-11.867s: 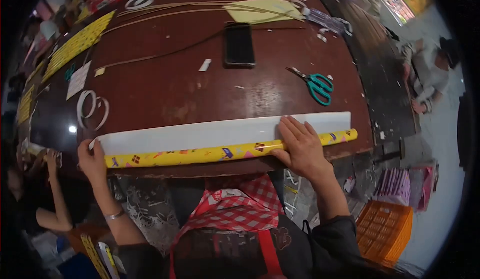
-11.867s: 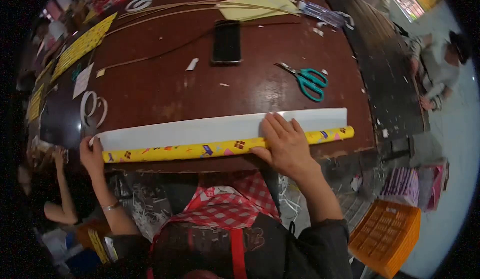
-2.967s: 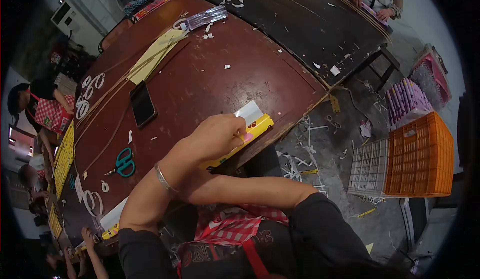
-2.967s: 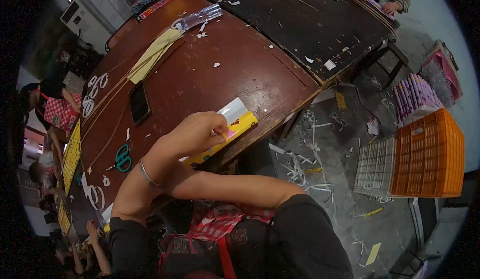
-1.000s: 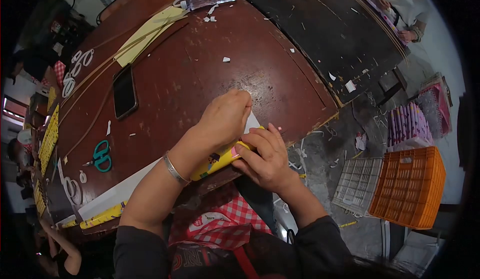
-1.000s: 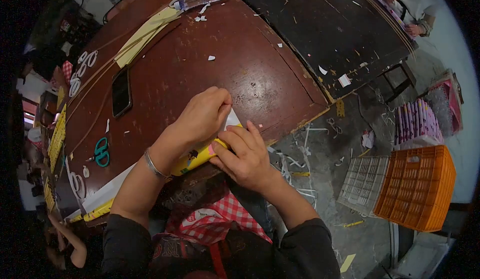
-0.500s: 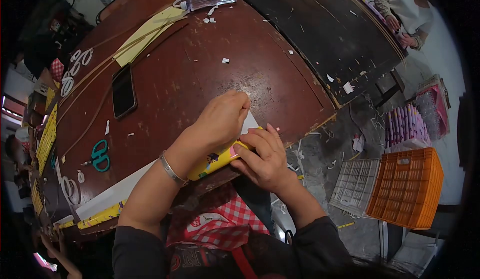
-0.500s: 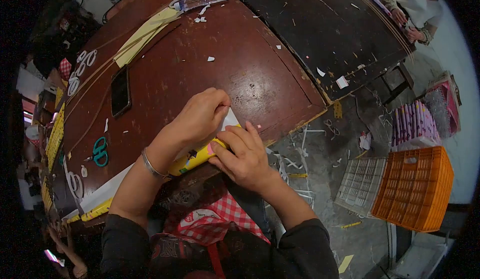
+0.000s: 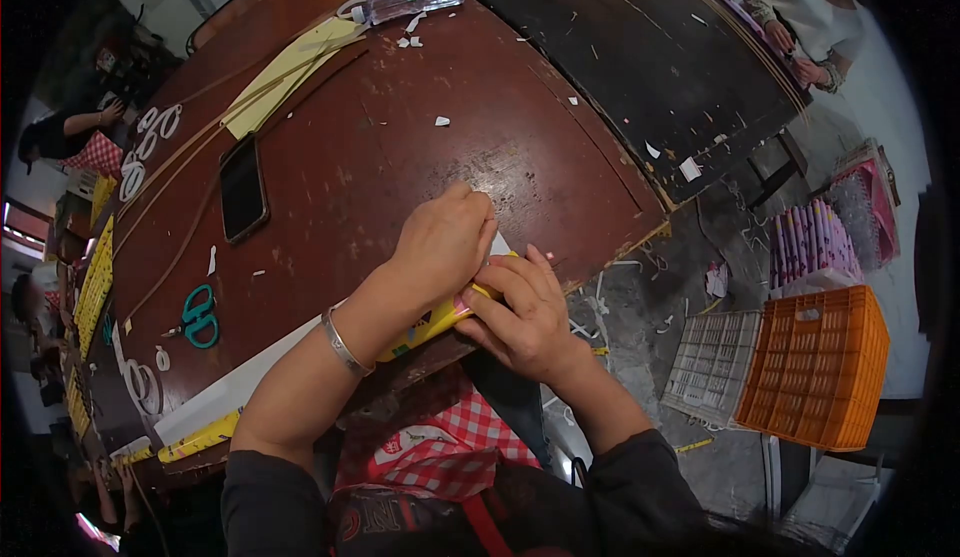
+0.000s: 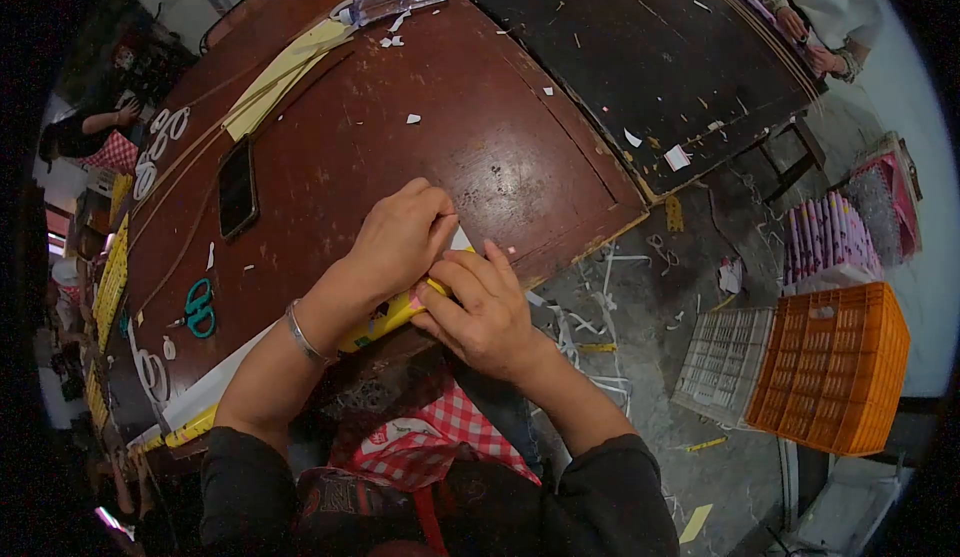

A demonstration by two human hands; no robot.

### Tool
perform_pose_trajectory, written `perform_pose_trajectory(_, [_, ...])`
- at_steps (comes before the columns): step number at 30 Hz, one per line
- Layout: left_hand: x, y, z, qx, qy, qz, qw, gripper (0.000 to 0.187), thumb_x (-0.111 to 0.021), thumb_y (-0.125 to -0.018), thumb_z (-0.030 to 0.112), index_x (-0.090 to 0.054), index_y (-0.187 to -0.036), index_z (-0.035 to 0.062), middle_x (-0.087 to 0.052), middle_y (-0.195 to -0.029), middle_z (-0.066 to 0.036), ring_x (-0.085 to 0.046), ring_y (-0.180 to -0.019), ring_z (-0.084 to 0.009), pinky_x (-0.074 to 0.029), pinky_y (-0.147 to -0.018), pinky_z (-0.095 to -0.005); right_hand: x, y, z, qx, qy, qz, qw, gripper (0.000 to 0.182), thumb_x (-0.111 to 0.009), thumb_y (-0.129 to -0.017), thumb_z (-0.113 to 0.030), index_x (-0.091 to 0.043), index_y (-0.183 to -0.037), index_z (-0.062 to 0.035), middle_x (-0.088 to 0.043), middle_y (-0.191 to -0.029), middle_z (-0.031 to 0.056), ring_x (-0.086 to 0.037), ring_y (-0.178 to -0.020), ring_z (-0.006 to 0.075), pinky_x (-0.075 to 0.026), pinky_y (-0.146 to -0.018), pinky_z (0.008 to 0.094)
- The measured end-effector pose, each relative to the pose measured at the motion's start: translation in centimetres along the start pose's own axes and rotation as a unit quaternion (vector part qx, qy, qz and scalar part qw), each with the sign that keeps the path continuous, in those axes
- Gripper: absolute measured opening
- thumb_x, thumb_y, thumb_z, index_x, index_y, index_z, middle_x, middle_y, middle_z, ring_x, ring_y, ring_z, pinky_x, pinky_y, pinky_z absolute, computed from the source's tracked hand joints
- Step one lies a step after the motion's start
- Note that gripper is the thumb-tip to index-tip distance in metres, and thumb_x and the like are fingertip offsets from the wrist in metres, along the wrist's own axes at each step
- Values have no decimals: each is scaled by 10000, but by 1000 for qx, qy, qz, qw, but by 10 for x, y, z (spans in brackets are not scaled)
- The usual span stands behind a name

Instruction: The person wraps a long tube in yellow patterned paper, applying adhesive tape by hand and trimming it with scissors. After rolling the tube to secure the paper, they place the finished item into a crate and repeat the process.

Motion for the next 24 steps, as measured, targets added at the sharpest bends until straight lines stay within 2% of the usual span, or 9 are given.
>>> perform_pose_trajectory(5, [5, -1, 0, 5, -4, -30, 1000, 136, -592, -909, 154, -606, -875, 23, -597, -902, -189, -624, -813, -416, -510, -722, -496, -1, 0, 0, 2, 6, 7, 1000, 314, -786, -756, -300, -704, -989, -105, -638, -1058, 79, -617, -1031, 295, -441, -959, 560])
perform_pose_trajectory(7, [7, -1, 0, 10, 0, -37, 999, 137, -589, -911, 155, -600, -885, 22, -596, -905, -190, -621, -823, -420, -507, -729, -500, 0, 0, 0, 0, -2, -3, 1000, 314, -764, -779, -247, -682, -1040, -91, -625, -1077, 75, -596, -1064, 282, -422, -983, 570])
perform_pose_trajectory(15, [20, 6, -2, 25, -75, -46, 996, 128, -569, -914, 163, -597, -905, 38, -606, -908, -167, -631, -850, -387, -507, -729, -489, 1, -2, -2, -12, 14, -16, 1000, 332, -788, -754, -290, -694, -1015, -109, -634, -1076, 76, -614, -1045, 304, -434, -965, 572])
perform_pose_trajectory(21, [25, 6, 3, 44, -23, -9, 999, 200, -583, -906, 213, -633, -856, 26, -625, -887, -158, -645, -822, -372, -521, -728, -471, -1, -1, -1, -8, 21, -17, 1000, 328, -786, -757, -297, -692, -1008, -107, -631, -1096, 78, -614, -1049, 310, -433, -963, 580])
perform_pose_trajectory(24, [23, -1, 12, 52, -17, -26, 998, 238, -592, -894, 247, -667, -822, 32, -652, -865, -156, -661, -815, -361, -531, -735, -461, -1, -1, -1, -5, 22, -13, 1000, 321, -782, -767, -298, -691, -1006, -105, -631, -1103, 82, -614, -1048, 313, -433, -963, 582])
Point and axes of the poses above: each hand's wrist, its own y-axis away from the middle knuckle, its own x-axis out of the back of the hand, z = x × y, the point moved 2 cm from there along -y, towards the middle knuckle
